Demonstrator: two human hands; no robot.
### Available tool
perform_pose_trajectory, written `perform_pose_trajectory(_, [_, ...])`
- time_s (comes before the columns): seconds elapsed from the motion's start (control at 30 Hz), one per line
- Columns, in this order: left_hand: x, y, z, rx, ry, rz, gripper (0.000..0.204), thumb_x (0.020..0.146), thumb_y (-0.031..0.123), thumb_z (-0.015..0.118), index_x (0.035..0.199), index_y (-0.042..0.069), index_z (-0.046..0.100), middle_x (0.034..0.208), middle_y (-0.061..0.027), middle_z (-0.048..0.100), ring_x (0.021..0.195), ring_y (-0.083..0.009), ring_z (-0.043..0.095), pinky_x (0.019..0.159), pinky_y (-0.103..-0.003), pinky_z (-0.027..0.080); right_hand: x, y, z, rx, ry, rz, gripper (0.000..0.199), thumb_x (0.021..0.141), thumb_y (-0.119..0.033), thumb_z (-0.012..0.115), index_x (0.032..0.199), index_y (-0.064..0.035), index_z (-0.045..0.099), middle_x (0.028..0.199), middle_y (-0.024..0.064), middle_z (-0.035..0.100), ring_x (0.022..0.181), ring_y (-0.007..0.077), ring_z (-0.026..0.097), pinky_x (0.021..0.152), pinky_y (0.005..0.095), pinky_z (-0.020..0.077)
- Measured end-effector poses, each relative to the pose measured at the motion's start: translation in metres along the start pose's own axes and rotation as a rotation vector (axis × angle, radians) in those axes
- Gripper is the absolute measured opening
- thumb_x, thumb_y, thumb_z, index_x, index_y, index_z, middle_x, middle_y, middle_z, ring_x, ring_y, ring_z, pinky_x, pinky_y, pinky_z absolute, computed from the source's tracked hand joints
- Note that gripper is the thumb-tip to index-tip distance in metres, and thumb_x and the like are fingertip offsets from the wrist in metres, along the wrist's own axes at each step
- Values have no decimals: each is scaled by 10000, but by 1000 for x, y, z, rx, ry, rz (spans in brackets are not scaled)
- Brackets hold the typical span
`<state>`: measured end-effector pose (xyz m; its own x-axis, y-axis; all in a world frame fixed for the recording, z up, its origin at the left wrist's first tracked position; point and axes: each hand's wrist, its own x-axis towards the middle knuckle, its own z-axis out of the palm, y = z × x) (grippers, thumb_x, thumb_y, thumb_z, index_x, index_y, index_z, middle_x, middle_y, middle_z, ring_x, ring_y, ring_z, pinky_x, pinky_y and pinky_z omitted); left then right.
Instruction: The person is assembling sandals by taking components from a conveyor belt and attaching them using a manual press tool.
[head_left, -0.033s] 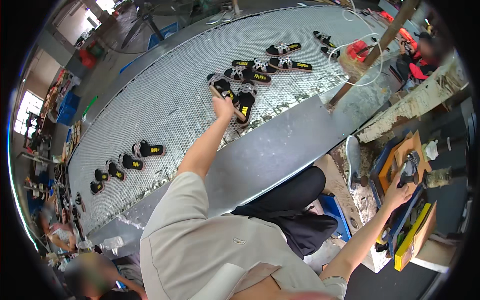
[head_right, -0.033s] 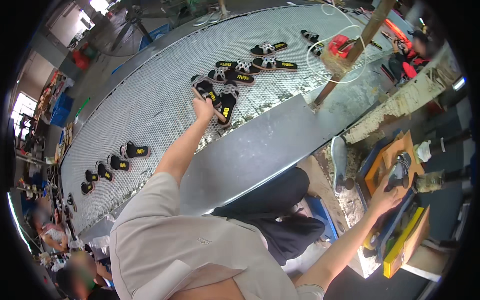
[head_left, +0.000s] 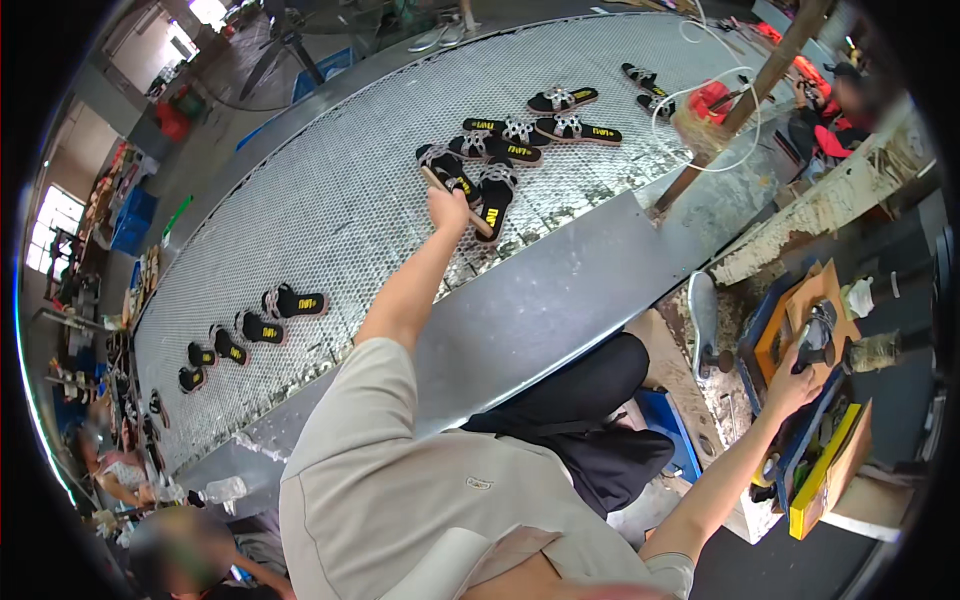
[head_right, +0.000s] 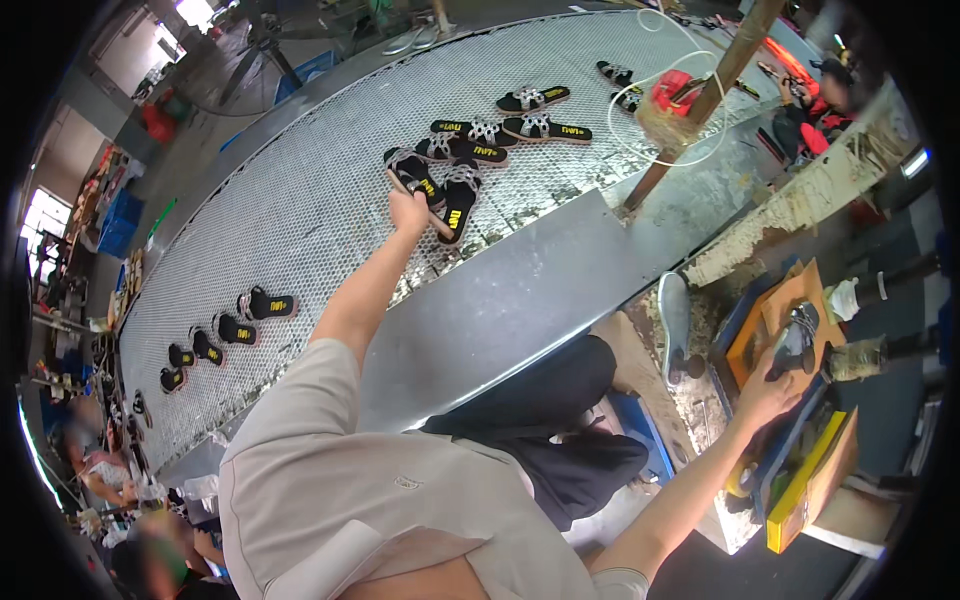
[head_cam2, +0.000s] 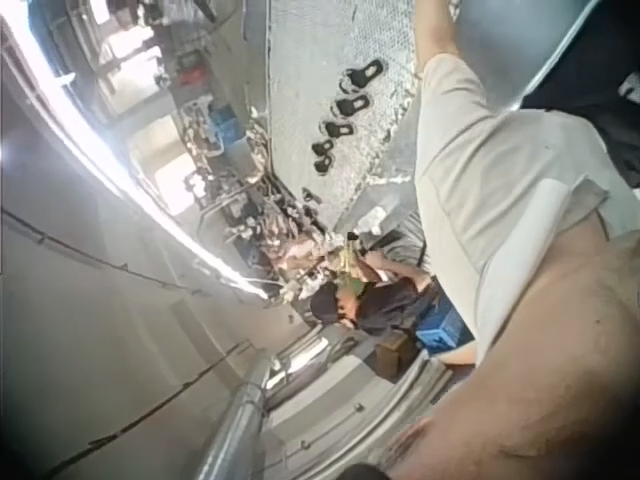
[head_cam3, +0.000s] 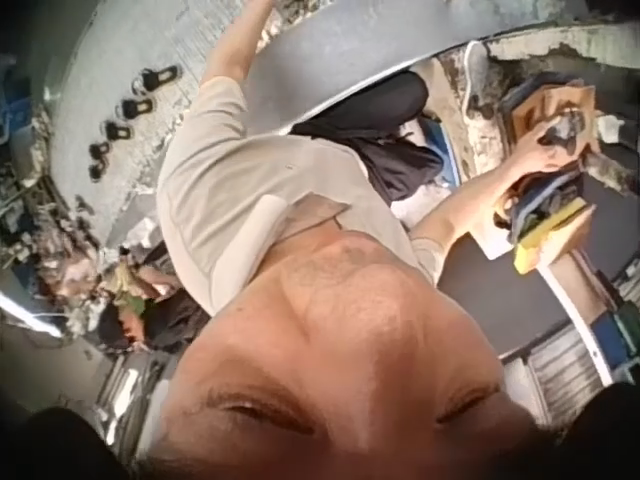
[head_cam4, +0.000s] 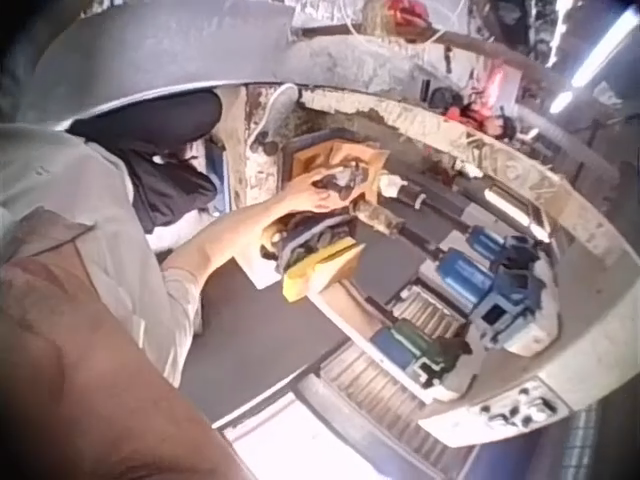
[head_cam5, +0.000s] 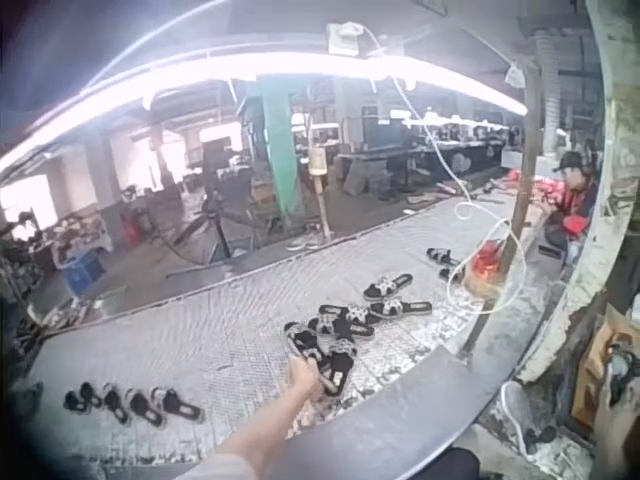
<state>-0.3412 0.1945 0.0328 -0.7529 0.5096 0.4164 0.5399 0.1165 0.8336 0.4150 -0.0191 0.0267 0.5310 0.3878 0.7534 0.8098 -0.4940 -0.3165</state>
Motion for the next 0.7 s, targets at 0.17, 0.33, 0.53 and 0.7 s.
perform_pose_trajectory(0.17, [14, 31, 22, -51, -20, -102, 466, 905, 221, 657, 1217, -99, 525, 1149, -323, 670, 1064, -481, 664, 984, -516, 512, -6, -5, -13, -53, 5, 63, 815, 985, -665, 548, 1301, 77, 663, 1379, 257, 634, 1382, 514, 467, 1231, 543, 295])
perform_pose_trajectory(0.33, [-39, 1, -5, -714, -96, -59, 387, 971, 151, 612, 1289, -51, 526, 1093, -211, 694, 1015, -362, 700, 892, -419, 560, 7, -23, -14, -93, -46, 42, 923, 930, -706, 600, 1133, 195, 631, 1169, 348, 679, 1241, 446, 596, 1239, 525, 300])
perform_pose_trajectory(0.53, [-157, 41, -47, -1632, -926, -730, 455, 1047, 338, 511, 1270, -58, 545, 1056, -209, 691, 1002, -340, 712, 824, -418, 638, -1, -23, 8, -138, 304, 139, 727, 826, -523, 828, 1009, 134, 576, 1065, 314, 664, 1249, 538, 524, 1096, 560, 431])
perform_pose_trajectory(0.7, [-236, 65, -22, -1615, -1234, -941, 380, 1007, 276, 635, 1248, -18, 608, 1192, -163, 692, 948, -273, 714, 803, -382, 634, -13, -40, -21, 229, 193, 262, 613, 849, -384, 835, 1052, 138, 584, 1102, 310, 654, 1148, 486, 592, 992, 541, 479])
